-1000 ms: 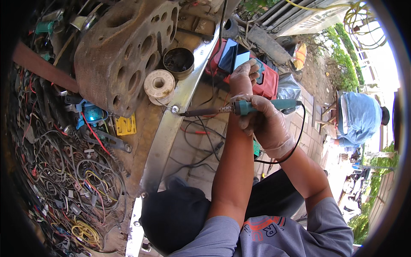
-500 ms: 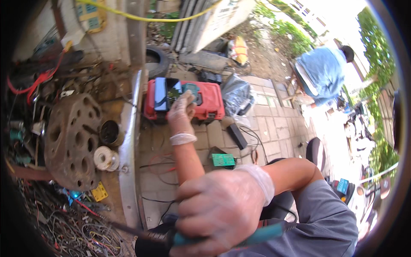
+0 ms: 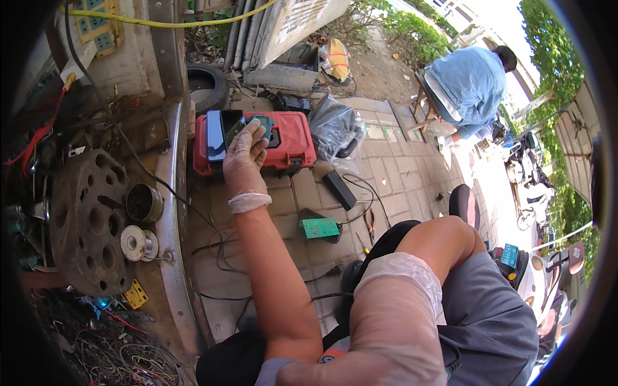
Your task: The person organizes a bundle of yellow and black cables, then uses a soldering iron to work on a green circuit board. They repeatedly dip the soldering iron tip into a small container and apply solder to the board while seated on a low stool.
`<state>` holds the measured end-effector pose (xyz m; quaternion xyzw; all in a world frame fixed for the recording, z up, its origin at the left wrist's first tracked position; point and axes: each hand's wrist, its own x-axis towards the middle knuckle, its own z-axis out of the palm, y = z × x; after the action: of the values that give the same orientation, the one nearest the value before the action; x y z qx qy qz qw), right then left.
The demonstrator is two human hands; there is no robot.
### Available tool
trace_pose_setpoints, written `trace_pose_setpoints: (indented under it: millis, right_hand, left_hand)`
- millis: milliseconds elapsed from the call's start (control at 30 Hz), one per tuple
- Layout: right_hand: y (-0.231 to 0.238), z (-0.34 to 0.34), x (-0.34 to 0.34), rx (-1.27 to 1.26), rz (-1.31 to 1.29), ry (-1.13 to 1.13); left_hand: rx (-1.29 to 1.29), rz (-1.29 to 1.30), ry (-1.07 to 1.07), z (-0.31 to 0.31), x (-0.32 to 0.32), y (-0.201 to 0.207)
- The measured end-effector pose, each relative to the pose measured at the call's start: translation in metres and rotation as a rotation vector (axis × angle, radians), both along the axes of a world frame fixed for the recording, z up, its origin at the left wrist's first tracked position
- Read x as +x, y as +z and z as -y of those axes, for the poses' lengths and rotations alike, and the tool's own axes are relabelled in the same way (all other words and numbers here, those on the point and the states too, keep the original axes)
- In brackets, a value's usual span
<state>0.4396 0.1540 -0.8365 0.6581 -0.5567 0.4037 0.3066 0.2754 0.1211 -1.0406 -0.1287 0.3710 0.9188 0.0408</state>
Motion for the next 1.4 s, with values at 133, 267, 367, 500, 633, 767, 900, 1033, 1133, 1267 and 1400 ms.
trace_pose_setpoints:
  millis: [133,267,367,500,633,767,900,1033,1133,1267,1400]
  right_hand:
    - [0.014,-0.037,-0.033,0.487,-0.006,0.1]
    - [-0.013,-0.041,-0.06,0.366,0.179,-0.124]
    - [-0.027,-0.047,-0.078,0.289,0.438,-0.214]
    - [-0.044,-0.043,-0.097,0.261,0.657,-0.241]
    - [-0.063,-0.025,-0.115,0.315,0.655,-0.265]
    - [-0.077,0.002,-0.134,0.402,0.503,-0.199]
    - [-0.086,0.022,-0.142,0.514,0.54,-0.228]
    - [-0.087,0.033,-0.149,0.535,0.57,-0.217]
    - [-0.086,0.039,-0.152,0.518,0.615,-0.186]
    - [-0.084,0.042,-0.152,0.462,0.7,-0.21]
    - [-0.084,0.046,-0.153,0.448,0.736,-0.19]
  left_hand:
    - [0.002,0.013,-0.004,-0.001,-0.001,-0.004]
    - [0.086,0.055,0.019,-0.001,-0.001,-0.006]
    - [0.079,0.073,0.034,0.0,-0.002,-0.009]
    - [0.076,0.076,0.006,0.007,-0.005,-0.022]
    - [0.118,-0.009,0.051,0.015,-0.003,-0.041]
    - [0.367,-0.256,0.074,0.019,0.009,-0.05]
    - [0.448,-0.238,0.061,0.016,0.025,-0.049]
    - [0.449,-0.207,0.069,0.011,0.026,-0.048]
    - [0.416,-0.196,0.084,0.009,0.017,-0.048]
    - [0.363,-0.193,0.107,0.009,0.003,-0.049]
    - [0.304,-0.196,0.121,0.01,-0.006,-0.055]
